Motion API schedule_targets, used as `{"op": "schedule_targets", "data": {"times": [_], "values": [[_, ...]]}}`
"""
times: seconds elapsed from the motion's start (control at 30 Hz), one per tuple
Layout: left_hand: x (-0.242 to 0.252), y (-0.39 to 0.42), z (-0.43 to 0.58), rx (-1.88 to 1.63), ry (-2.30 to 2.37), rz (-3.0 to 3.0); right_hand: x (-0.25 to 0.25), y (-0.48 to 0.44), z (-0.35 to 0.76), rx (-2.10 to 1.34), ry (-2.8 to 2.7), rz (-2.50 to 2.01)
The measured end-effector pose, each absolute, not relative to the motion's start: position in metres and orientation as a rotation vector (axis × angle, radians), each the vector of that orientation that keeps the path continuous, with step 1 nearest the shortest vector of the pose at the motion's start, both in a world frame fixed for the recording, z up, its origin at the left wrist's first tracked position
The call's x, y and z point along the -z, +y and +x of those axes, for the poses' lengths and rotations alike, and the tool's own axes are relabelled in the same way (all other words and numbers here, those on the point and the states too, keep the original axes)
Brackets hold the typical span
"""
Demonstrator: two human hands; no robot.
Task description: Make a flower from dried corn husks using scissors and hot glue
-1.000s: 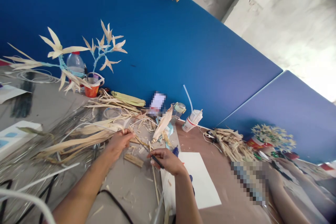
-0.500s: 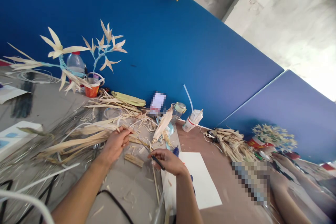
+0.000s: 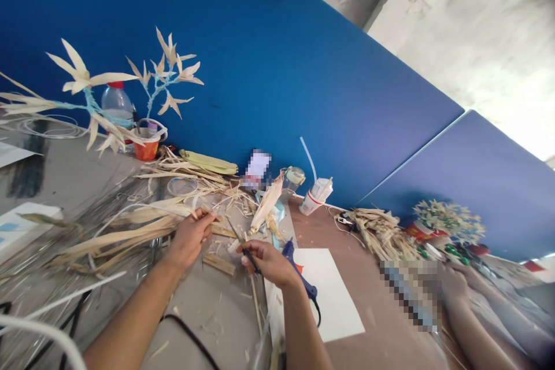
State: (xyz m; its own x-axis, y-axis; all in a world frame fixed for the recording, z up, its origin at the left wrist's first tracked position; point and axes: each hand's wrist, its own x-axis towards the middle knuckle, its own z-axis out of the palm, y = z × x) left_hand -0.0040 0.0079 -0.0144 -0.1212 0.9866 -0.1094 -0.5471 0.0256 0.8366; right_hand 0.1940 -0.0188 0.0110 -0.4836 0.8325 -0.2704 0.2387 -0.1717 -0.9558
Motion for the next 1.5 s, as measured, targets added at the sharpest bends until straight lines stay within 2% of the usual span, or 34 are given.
{"op": "schedule_targets", "data": {"times": [1.5], "values": [[0.0105, 0.0058, 0.0027, -1.495, 0.915, 0.631, -0.0093, -0.0199, 0.1880, -1.645, -1.678, -1.240]]}}
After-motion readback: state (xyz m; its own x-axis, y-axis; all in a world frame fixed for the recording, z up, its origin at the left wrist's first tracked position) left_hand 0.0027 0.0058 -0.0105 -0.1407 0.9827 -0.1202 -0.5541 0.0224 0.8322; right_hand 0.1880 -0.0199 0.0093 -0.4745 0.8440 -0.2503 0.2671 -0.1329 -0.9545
